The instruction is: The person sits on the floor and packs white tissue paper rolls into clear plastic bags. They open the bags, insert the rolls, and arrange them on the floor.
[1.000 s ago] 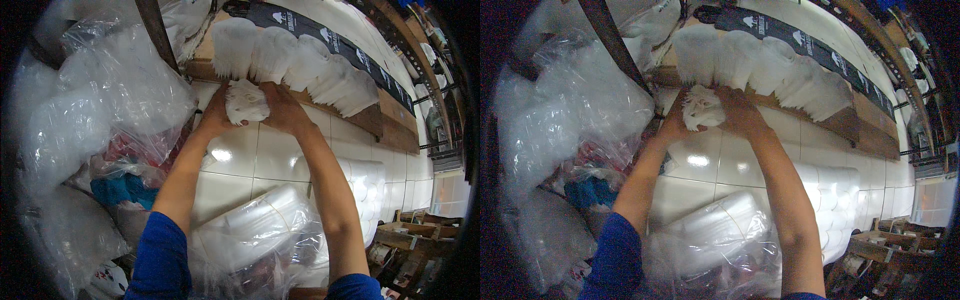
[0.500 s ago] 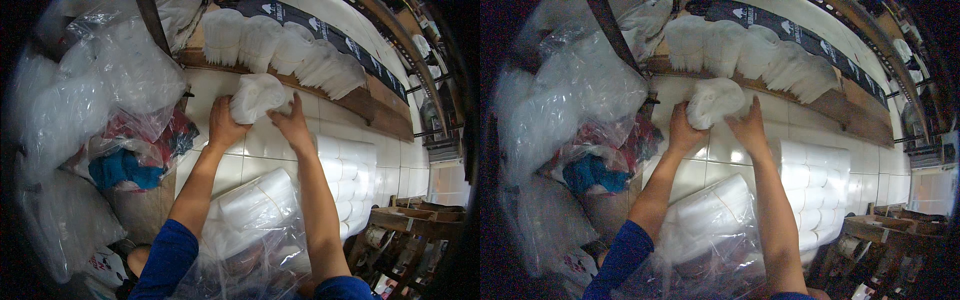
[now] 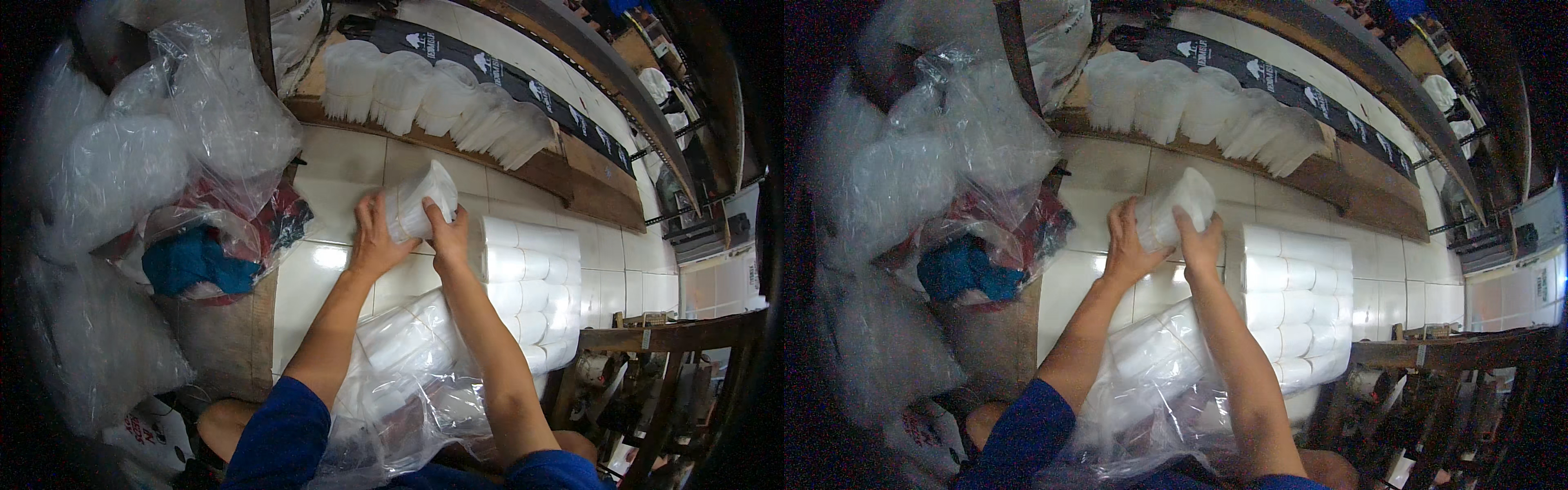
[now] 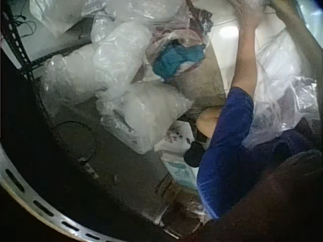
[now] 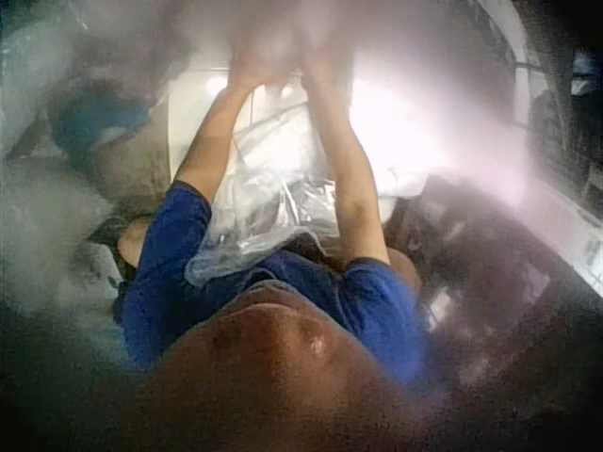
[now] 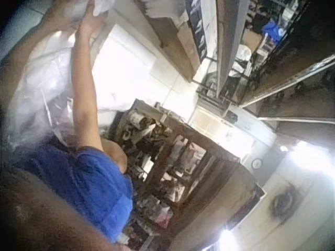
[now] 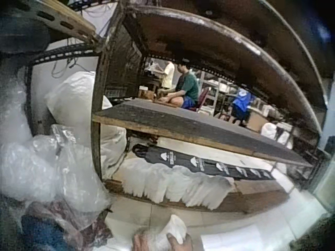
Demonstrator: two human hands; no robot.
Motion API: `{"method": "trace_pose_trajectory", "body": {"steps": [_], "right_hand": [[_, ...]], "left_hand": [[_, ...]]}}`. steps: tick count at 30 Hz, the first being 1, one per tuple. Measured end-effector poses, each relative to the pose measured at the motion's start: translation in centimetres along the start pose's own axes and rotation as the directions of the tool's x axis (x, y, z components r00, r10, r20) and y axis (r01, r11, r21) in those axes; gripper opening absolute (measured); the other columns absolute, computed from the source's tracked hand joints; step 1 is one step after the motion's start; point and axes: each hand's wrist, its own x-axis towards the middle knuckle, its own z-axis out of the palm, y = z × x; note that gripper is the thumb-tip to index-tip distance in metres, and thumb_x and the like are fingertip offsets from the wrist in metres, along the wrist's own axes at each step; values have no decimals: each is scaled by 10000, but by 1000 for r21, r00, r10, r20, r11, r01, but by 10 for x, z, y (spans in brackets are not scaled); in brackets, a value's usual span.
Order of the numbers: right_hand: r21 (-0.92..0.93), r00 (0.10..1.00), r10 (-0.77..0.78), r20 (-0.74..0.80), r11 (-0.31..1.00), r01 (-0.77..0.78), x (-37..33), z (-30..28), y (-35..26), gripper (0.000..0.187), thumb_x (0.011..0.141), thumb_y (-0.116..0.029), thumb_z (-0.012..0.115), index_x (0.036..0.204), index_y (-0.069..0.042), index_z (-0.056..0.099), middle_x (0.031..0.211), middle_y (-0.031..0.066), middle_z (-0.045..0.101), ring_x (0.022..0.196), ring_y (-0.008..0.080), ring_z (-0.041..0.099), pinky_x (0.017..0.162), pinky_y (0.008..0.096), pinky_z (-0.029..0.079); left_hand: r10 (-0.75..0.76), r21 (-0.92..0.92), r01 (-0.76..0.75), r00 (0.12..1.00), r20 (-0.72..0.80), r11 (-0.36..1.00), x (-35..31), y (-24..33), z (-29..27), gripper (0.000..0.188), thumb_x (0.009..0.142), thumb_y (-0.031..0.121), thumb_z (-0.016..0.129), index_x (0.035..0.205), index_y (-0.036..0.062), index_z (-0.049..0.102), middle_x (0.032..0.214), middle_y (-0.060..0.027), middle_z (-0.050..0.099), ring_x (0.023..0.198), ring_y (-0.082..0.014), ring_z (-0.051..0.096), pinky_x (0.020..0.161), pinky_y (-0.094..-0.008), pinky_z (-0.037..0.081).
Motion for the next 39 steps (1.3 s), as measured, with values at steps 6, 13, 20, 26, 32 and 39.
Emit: {"method": "trace_pose_trajectory", "body": {"steps": [6,13,20,26,32,39], "right_hand": [[-137,974,-200,108,967,213,-15,9,1,820,723,-302,790,1295,117,379,1253,250,504,1150,315,514,974,380,412],[-114,943,-327,66,936,333,-3,29,39,1188,667,-303,843,1441,80,27,1343,284,381,1220,333,442,1020,367,377],[-180,879,-463,111,861,476,-10,48,34,1242,565,-297,872,1422,120,76,1386,295,326,1282,369,372,1087,381,288],[-355,895,-447,0,836,418,-2,46,35,1189,605,-307,839,1447,31,71,1330,280,420,1211,356,460,1026,377,362],[-373,916,-375,-138,877,303,9,46,27,894,630,-293,803,1341,3,347,1201,237,548,1110,341,547,960,396,415],[-51,967,-222,-129,975,217,16,13,21,673,717,-211,773,1253,34,446,1188,186,559,1076,301,559,952,368,424]], "left_hand": [[-79,267,-1,954,289,964,-22,-29,-6,1089,556,258,866,1404,33,222,1470,-250,235,1332,-443,244,1096,-486,280],[-60,110,44,987,149,993,-42,-40,18,1062,615,217,831,1420,-17,179,1480,-262,215,1353,-437,242,1127,-471,243],[-142,184,90,947,290,979,-52,-52,23,976,667,202,779,1423,-25,205,1452,-266,245,1340,-421,259,1113,-475,255],[-77,178,31,964,256,983,-47,-31,14,900,693,190,755,1422,1,261,1446,-264,241,1318,-420,283,1095,-480,273],[-43,167,1,967,250,986,-42,-24,7,658,759,186,694,1339,19,432,1389,-210,373,1265,-375,380,1059,-474,319],[-369,-206,355,929,-31,912,-13,-63,-11,400,885,250,603,1213,24,564,1125,-153,582,1059,-252,552,906,-356,444]]}}
